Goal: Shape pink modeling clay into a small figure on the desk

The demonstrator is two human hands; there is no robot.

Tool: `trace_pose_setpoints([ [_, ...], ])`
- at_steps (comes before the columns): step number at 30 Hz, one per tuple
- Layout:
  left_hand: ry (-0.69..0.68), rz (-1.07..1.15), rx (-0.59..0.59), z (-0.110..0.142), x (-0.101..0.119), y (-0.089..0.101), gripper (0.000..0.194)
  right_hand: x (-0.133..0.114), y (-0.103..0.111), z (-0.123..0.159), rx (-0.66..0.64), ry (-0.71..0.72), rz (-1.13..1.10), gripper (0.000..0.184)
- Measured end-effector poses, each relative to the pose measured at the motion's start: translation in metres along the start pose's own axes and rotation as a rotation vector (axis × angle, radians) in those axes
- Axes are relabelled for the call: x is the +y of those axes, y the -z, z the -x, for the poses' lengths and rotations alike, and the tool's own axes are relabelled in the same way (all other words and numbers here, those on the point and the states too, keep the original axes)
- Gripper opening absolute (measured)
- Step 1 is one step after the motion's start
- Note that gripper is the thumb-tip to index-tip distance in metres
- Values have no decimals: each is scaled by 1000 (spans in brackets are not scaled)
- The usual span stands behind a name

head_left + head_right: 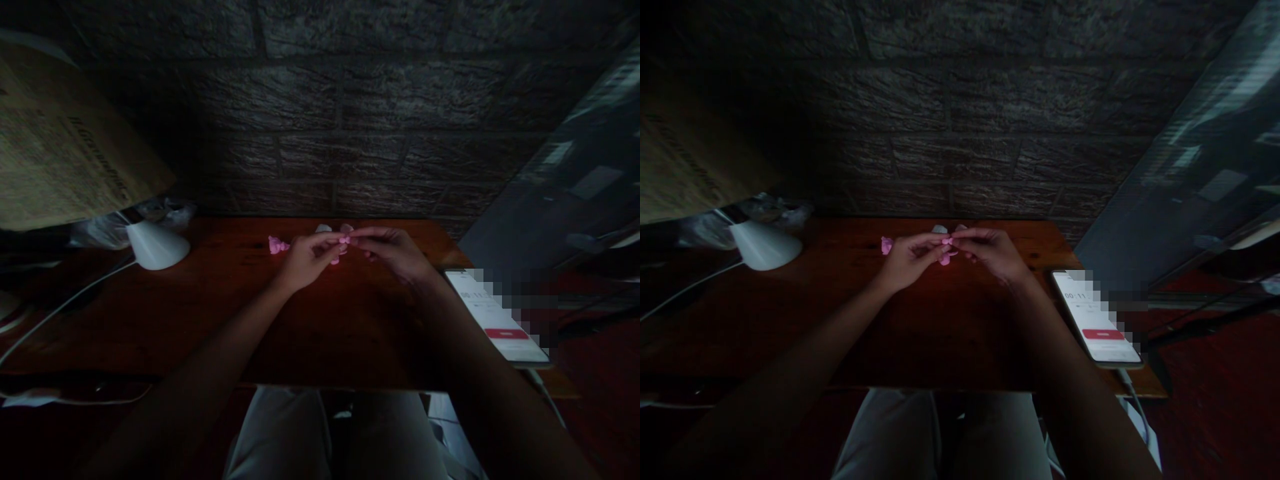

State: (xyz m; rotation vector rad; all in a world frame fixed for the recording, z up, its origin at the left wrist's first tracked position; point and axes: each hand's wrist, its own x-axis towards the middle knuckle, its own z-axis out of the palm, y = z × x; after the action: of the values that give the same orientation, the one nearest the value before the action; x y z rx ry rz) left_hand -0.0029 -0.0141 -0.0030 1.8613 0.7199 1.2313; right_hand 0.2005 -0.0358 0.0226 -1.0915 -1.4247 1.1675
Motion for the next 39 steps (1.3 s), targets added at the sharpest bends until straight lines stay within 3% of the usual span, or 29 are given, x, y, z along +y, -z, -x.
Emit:
trace_pose_setpoints([
  [14, 30, 54, 25, 0, -2, 0, 25, 2, 3, -2, 46, -49, -37, 36],
  [23, 61, 117, 33, -3, -3, 1, 22, 8, 8, -4, -298, -83, 362, 19],
  [27, 144, 181, 48, -4, -5, 2, 25, 10, 8, -4, -365, -73, 557, 19],
  [31, 185, 169, 102, -5, -6, 4, 31, 11, 11, -4, -322, -75, 612, 21],
  [39, 244, 169, 105, -5, -6, 5, 22, 12, 10, -4, -123, 18, 770, 26],
])
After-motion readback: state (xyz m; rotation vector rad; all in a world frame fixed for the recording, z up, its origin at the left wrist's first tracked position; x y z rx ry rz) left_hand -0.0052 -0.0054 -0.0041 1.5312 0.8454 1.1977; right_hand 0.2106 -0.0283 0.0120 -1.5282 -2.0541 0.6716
